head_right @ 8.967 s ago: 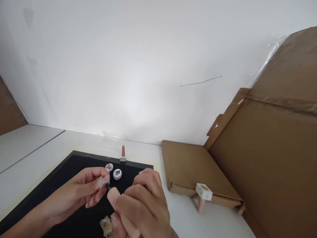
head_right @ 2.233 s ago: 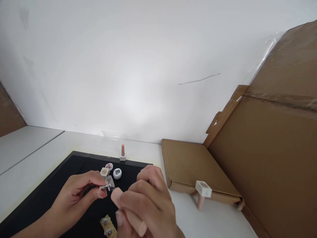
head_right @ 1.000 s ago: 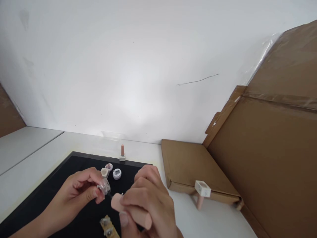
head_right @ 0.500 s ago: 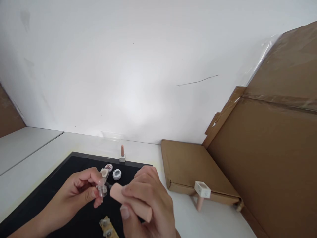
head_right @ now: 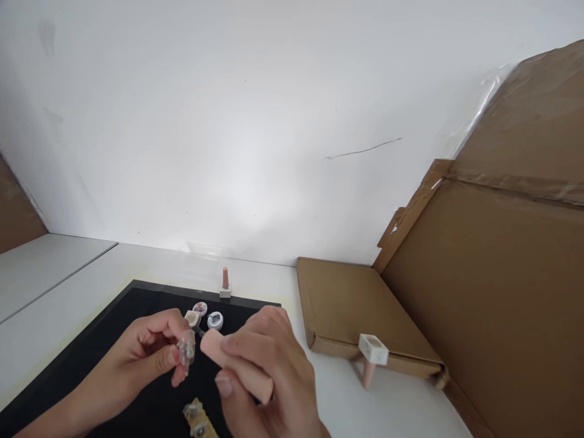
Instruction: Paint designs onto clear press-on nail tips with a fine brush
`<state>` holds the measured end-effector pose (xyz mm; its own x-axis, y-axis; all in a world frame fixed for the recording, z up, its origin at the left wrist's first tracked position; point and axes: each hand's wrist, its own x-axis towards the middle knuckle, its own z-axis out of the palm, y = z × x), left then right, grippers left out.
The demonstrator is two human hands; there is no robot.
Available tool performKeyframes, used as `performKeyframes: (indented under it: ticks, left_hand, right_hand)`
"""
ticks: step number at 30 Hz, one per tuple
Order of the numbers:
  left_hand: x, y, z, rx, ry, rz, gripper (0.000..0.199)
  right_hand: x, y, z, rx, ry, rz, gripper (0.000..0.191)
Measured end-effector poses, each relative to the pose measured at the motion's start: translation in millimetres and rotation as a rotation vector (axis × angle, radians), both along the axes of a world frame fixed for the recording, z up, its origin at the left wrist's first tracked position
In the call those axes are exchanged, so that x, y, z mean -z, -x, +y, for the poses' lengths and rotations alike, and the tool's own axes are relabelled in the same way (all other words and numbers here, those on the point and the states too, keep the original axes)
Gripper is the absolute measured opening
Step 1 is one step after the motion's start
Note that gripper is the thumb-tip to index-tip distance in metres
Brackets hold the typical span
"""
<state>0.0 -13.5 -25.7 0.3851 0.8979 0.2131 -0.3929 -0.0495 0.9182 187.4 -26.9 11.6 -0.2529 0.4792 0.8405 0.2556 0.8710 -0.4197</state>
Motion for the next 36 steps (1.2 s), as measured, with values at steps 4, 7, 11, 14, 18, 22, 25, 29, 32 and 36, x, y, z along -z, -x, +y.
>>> performKeyframes:
  ticks: [4,7,11,14,18,22,25,29,32,36]
  left_hand:
    - [1.0,0,0,0.003,0.022,-0.024,0.021]
    - [1.3,1,1,-0.008,0.055,-0.057,0.017]
    - [0.1,2,0,-0.019,0.098,-0.078,0.012]
    - [-0.1,0,-4,-0.016,0.168,-0.036,0.013]
    - [8.4,-4,-16,0.013,0.297,0.003,0.022]
    - [30.0,-2,-35,0.036,0.456,0.018,0.026]
    - [48.9,2,-51,0.039,0.601,0.025,0.029]
    - [69.9,1,-71,0.003,0.664,0.004,0.031]
    - [82.7,-5,-82,-0.035,0.658,-0.005,0.033]
    - [99.7,-16,-93,-0.111,0.619,-0.027,0.043]
  right_hand:
    - [1.2,1,-2,-0.068,0.006,-0.032,0.008]
    - [0.2,-1,-4,-0.079,0.018,-0.004,0.013]
    - [-3.4,-8,-2,-0.059,-0.024,0.074,0.012]
    - [-2.5,-14,4,-0.03,0.049,0.136,0.01]
    - [6.6,-23,10,0.023,0.184,0.137,0.016]
    - [21.8,-31,6,0.052,0.358,0.076,0.022]
    - [33.8,-37,-1,0.058,0.474,0.034,0.026]
    - [50.6,-44,-7,0.06,0.599,0.012,0.031]
    - [66.6,-52,-8,0.05,0.675,0.007,0.031]
    - [92.1,-64,-9,0.034,0.781,0.009,0.021]
